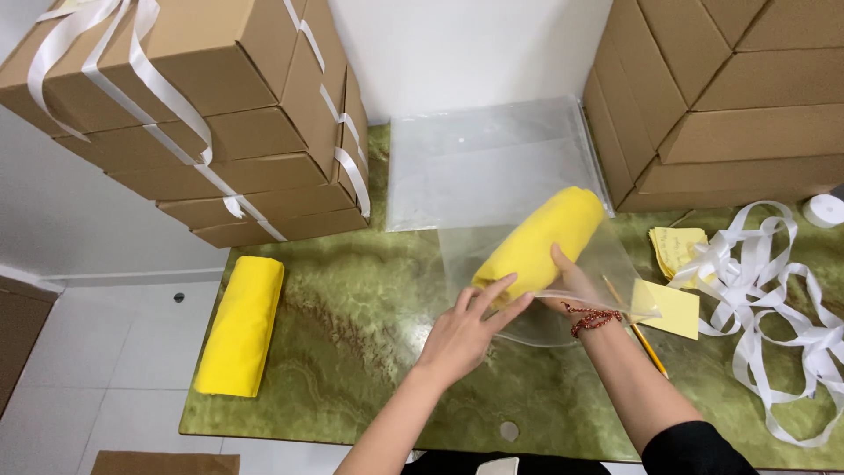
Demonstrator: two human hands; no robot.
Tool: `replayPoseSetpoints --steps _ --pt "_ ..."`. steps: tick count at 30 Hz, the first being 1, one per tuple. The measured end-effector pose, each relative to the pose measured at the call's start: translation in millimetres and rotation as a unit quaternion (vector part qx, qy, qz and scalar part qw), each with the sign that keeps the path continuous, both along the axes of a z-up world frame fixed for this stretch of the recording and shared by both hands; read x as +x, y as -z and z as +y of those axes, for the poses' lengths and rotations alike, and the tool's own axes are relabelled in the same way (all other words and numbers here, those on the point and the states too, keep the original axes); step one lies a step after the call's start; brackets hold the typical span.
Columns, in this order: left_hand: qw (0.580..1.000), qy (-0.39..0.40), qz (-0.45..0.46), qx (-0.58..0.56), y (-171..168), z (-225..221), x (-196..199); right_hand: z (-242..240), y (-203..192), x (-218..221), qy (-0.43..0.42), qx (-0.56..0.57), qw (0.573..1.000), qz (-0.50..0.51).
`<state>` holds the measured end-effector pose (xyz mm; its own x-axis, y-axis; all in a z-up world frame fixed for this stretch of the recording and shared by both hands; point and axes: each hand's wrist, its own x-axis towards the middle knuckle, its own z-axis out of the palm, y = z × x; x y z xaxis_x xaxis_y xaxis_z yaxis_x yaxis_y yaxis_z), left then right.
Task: The person places a yellow sticky note on a brown cardboard box tied with a white ribbon and stacks it. They then place a rolled yellow cloth into a clear plastic bag, seal it, and put it into a separate cardboard box. Finally, they tie a white ribbon around the second box.
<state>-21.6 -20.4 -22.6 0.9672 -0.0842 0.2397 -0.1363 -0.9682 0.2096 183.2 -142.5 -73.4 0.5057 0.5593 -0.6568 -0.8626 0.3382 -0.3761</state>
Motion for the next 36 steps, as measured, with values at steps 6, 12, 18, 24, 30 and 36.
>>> replayPoseSetpoints --steps 6,12,18,24,30,36 --pt "0.886 -0.31 0.054 -0.341 27.5 51.6 14.6 7.6 59.6 17.5 0.013 0.026 1.0 0.006" --pt "0.582 -0.369 0.195 -0.698 114.8 70.6 16.8 18.5 59.9 1.4 0.027 0.022 0.999 -0.007" --pt "0.613 -0.246 0.178 -0.729 75.4 60.9 10.4 46.9 104.2 25.3 0.021 0.047 0.996 0.072" --pt "0.655 -0.23 0.292 -0.658 -38.1 62.1 -0.2 113.1 42.1 21.6 0.026 0.033 0.991 -0.13" --pt "0.676 -0.235 0.349 -0.605 -60.6 78.6 -14.2 193.0 65.9 64.7 0.069 0.052 0.991 -0.106" --pt "0.582 -0.142 0.347 -0.722 18.8 111.0 -44.6 238.0 56.9 95.6 0.027 -0.042 0.99 -0.133"
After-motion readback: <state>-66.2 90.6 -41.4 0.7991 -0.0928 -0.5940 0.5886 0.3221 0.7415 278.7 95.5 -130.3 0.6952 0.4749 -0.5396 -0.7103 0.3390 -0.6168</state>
